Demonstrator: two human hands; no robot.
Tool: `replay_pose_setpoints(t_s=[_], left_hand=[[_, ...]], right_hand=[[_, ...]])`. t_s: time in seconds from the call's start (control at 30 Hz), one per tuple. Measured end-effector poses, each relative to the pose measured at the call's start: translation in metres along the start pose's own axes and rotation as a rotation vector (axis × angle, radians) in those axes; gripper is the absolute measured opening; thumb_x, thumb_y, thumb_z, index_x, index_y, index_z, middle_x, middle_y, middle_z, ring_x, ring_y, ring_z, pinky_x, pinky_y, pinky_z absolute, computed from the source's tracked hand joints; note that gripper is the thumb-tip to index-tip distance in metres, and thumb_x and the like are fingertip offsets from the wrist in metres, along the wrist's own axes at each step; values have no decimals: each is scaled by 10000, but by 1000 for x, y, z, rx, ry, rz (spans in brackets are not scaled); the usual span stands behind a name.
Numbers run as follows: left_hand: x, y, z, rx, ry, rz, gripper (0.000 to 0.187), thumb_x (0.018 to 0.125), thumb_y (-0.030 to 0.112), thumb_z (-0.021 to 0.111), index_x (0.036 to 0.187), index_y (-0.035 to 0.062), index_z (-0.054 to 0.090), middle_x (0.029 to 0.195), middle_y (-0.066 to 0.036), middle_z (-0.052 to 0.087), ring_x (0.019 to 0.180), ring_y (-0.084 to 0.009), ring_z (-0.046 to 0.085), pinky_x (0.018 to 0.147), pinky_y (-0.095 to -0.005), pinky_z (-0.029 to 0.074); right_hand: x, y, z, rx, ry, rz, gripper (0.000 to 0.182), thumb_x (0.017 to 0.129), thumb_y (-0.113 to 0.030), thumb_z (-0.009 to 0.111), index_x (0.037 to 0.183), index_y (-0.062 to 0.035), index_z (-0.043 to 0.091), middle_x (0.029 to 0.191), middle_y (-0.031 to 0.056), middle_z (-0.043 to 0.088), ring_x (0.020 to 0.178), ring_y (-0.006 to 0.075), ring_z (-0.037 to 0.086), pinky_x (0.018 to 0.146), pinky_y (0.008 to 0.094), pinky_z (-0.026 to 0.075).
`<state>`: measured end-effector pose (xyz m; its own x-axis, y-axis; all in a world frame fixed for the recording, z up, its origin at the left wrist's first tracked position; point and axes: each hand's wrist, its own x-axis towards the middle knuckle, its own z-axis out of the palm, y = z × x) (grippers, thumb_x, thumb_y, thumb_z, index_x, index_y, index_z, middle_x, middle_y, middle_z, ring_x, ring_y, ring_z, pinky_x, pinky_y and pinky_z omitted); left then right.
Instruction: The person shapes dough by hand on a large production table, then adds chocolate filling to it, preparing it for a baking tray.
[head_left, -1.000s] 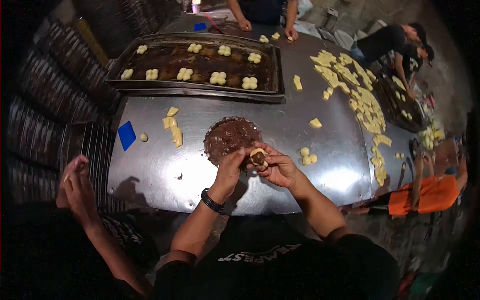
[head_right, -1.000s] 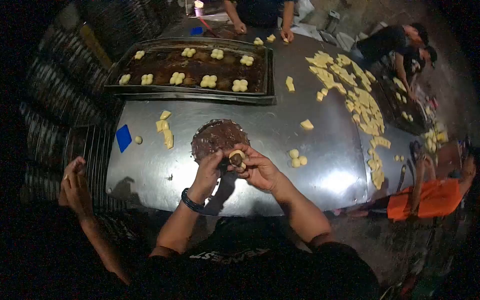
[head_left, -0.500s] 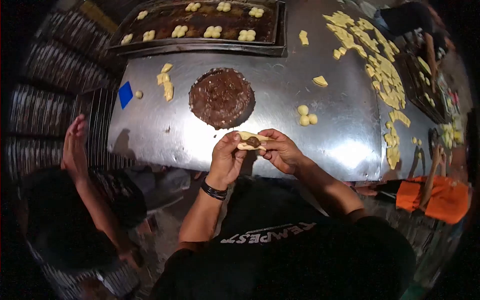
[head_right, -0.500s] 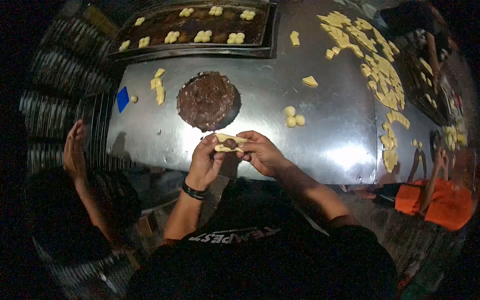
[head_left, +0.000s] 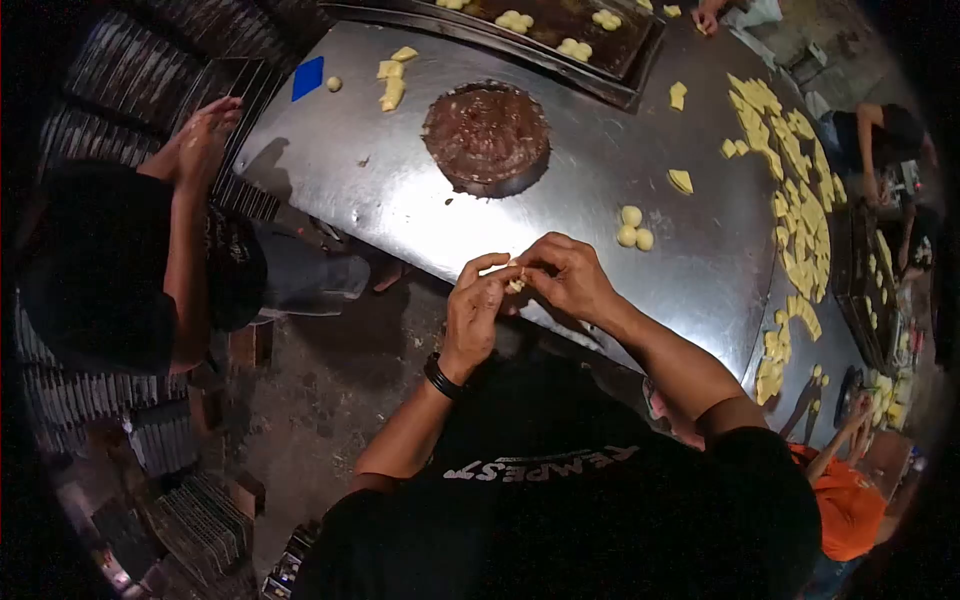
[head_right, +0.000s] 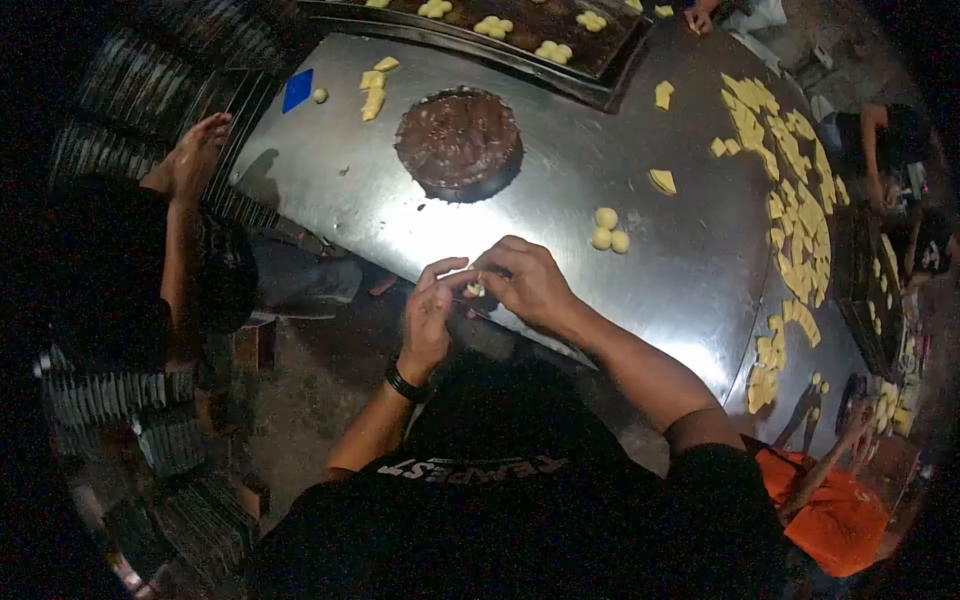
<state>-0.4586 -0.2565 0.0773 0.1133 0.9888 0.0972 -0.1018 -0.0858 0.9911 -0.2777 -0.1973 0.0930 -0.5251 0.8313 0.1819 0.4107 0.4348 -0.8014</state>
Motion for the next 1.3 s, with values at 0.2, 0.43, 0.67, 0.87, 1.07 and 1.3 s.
replay_pose_setpoints(t_s=[0.2,0.43,0.67,0.87,1.07,1.3], left_hand=[[8,23,-45,70,68,124,527,984,385,366,1115,-62,612,1337,-182,420,923,-201,590,752,-288,513],[15,36,-125,183,-29,-60,483,985,353,357,1162,-39,577,1244,-153,504,951,-199,583,787,-318,500],[30,15,-135,-746,-185,-479,638,984,464,286,1292,-88,379,1247,-196,476,1029,-265,581,815,-361,532],[41,6,-111,-860,-256,-659,621,963,489,360,1264,-50,421,1201,-155,489,1018,-278,557,832,-402,514],[38,2,-55,-669,-246,-593,558,956,446,422,1242,-31,463,1116,-130,541,925,-211,575,777,-335,518],[34,-85,-49,135,57,-155,293,952,267,483,893,3,596,779,-58,630,687,-124,570,622,-261,461]], right_hand=[[25,-32,52,308,242,197,209,742,-75,670,941,-15,690,901,112,648,842,183,638,725,280,517],[76,-33,77,362,156,212,164,761,14,644,924,26,655,829,114,660,726,176,641,638,269,517],[75,-49,74,881,137,763,203,779,17,656,973,55,609,887,115,643,753,166,644,672,279,548],[42,-53,70,166,222,344,234,752,-41,673,981,5,662,940,102,661,809,173,645,689,277,530],[-14,-31,32,-201,426,118,154,714,-41,641,860,-42,691,851,121,674,734,247,671,643,323,548],[-194,64,2,-827,352,34,258,680,-18,608,931,-18,669,920,118,662,934,296,631,853,391,505]])
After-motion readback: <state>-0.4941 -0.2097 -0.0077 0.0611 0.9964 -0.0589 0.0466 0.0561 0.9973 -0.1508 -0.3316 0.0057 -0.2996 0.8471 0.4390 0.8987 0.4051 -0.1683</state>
